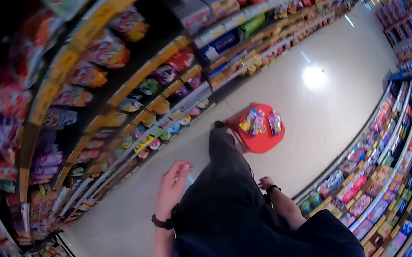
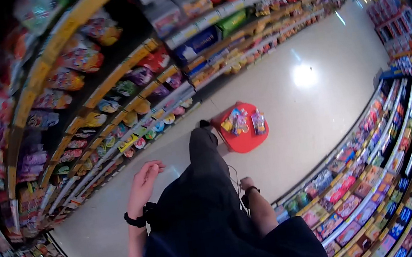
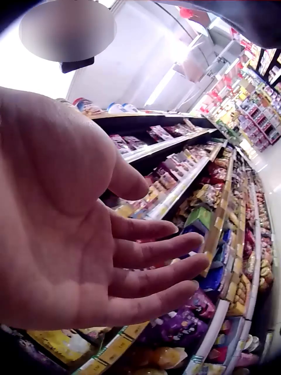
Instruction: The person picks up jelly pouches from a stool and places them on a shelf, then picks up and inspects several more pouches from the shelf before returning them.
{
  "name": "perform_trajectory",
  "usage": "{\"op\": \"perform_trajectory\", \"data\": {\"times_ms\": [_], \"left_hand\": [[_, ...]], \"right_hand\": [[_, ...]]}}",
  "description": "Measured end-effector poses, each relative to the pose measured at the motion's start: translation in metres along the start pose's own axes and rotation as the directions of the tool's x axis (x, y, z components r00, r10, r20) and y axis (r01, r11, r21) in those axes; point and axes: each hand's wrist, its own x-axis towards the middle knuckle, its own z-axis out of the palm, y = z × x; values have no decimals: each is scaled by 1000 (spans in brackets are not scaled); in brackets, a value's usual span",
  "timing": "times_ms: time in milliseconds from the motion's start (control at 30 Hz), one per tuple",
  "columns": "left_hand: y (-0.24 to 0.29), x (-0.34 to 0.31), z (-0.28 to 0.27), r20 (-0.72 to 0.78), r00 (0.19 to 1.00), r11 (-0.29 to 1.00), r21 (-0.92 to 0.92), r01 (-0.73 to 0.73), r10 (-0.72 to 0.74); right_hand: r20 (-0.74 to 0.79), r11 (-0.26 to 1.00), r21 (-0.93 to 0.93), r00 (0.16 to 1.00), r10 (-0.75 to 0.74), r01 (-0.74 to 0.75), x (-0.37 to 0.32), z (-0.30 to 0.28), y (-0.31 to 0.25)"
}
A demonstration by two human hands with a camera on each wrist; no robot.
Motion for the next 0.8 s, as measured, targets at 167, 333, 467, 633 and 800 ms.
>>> {"op": "perform_trajectory", "data": {"times_ms": [167, 333, 467, 633, 800], "left_hand": [[-2, 16, 28, 129, 985, 989, 116, 96, -110], [-12, 28, 40, 164, 952, 939, 273, 208, -258], [-24, 37, 32, 122, 922, 899, 298, 320, -368], [-63, 38, 12, 24, 905, 882, 233, 408, -425], [-81, 37, 13, -9, 861, 845, 184, 501, -509]], "right_hand": [[-142, 676, 726, 935, 325, -125, -18, -12, -34], [-345, 735, 677, 877, 334, -14, 92, -21, -51], [-614, 704, 683, 676, 408, 195, 99, -116, -137], [-808, 848, 523, 362, 464, 80, 129, -182, -186], [-637, 873, 472, 636, 435, -125, 144, -201, -230]]}}
